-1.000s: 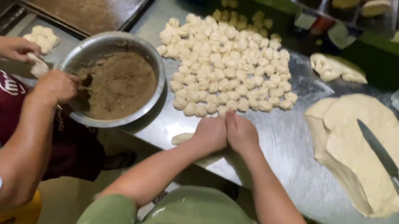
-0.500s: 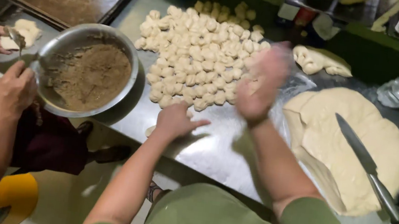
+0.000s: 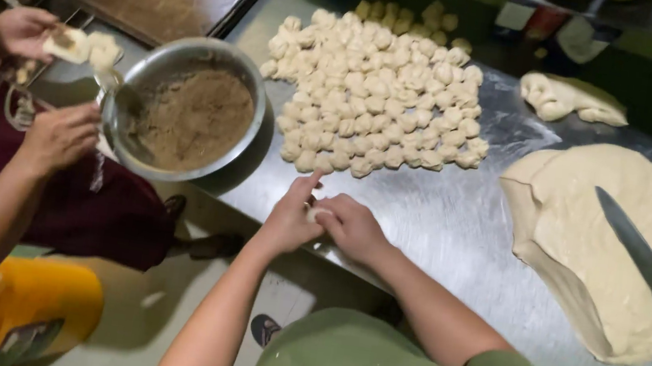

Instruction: Portioning, filling, and shaping dough into small rolls on a bakery workbench

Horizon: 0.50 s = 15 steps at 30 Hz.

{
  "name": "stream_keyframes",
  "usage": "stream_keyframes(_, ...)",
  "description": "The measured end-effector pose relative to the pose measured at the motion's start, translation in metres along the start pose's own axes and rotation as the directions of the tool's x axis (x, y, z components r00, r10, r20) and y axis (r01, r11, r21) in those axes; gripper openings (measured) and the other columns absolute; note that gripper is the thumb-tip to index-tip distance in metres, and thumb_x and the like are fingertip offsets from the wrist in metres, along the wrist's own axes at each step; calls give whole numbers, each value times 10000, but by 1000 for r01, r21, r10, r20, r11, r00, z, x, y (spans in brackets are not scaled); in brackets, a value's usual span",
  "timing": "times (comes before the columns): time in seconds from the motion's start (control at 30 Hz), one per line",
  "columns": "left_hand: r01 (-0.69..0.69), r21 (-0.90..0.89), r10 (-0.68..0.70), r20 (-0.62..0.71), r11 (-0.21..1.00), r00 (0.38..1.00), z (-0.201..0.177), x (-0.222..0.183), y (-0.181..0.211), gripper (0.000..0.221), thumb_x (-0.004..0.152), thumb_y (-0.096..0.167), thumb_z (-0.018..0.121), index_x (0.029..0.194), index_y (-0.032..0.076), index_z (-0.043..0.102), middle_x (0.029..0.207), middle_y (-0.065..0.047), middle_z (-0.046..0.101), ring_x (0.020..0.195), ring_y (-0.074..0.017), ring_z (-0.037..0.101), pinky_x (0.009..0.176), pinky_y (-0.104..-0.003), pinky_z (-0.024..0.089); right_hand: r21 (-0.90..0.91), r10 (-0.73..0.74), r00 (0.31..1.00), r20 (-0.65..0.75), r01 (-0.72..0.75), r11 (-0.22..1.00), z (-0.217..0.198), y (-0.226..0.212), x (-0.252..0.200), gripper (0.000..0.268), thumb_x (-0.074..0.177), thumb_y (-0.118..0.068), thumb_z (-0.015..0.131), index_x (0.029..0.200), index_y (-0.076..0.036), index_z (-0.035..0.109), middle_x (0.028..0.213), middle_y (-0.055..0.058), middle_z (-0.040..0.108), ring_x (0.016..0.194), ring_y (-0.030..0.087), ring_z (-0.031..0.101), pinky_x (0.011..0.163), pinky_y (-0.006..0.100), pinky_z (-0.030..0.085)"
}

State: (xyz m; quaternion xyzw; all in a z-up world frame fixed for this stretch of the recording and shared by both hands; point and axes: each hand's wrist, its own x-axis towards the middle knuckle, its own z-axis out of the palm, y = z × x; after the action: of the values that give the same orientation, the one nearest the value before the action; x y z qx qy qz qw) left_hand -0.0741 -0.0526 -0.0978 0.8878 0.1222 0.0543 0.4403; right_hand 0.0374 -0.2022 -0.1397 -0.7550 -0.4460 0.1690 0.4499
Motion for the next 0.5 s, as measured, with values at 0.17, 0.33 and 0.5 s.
stream_keyframes(0.17, 104, 347, -168, 158, 932, 973, 40, 22, -66, 557, 797, 503, 729, 1285, 238, 693, 1127, -59, 750, 1152, -331, 696, 976, -523, 557, -237, -186, 952, -244, 128, 963, 34, 0, -9, 242, 1021, -225, 568, 1215, -235, 712, 1171, -81, 693, 1078, 163, 705, 930, 298, 571)
stream_keyframes(0.33, 27, 540, -131, 155, 841, 979, 33, 25, 13, 460, 883, 418, 404, 855, 140, 770, 848, -99, 770, 925, -380, 759, 791, -545, 599, -356, 398, 916, -40, -386, 851, -18, -78, 6, 760, 1054, -678, 248, 1026, -101, 742, 1016, 220, 736, 1077, 466, 674, 936, 580, 518)
stream_keyframes(0.5, 163, 621, -295, 115, 767, 949, 33, 56, -8, 448, 947, 317, 408, 991, 81, 787, 935, -145, 786, 979, -372, 760, 804, -530, 603, -178, 291, 902, 319, -245, 953, -11, -9, -13, 414, 879, -367, 460, 928, -69, 743, 851, 165, 731, 926, 348, 685, 875, 523, 527)
